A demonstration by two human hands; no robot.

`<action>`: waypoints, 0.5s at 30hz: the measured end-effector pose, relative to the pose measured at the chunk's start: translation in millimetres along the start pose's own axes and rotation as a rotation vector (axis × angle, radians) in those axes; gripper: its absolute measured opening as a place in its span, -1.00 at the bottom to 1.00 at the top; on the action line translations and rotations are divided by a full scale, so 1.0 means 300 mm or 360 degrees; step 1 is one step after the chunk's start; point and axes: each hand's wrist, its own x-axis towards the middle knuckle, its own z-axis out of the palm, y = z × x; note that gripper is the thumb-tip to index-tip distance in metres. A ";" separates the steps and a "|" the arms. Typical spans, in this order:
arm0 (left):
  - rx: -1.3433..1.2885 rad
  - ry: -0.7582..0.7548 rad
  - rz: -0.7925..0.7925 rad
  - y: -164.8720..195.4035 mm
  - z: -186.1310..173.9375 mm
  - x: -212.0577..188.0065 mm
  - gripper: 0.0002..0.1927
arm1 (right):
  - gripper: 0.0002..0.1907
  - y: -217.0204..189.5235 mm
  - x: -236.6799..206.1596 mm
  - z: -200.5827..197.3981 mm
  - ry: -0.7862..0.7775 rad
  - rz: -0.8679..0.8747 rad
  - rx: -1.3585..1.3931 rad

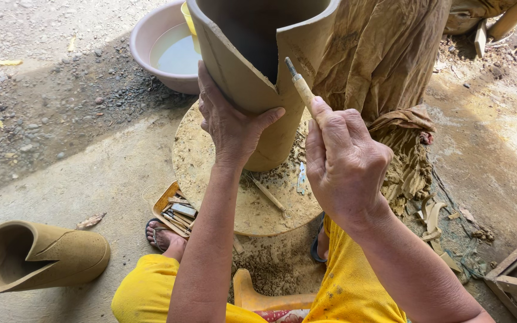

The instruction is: The person carves a decorative pattern into the side of a large clay pot using a small wooden tool. They hold the pot steady with their left hand while making repetitive incisions with the tool in their right hand.

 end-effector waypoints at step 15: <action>0.0082 0.0210 0.0103 0.015 0.063 -0.043 0.60 | -0.79 0.027 0.021 0.001 -0.0002 0.0048 -0.0009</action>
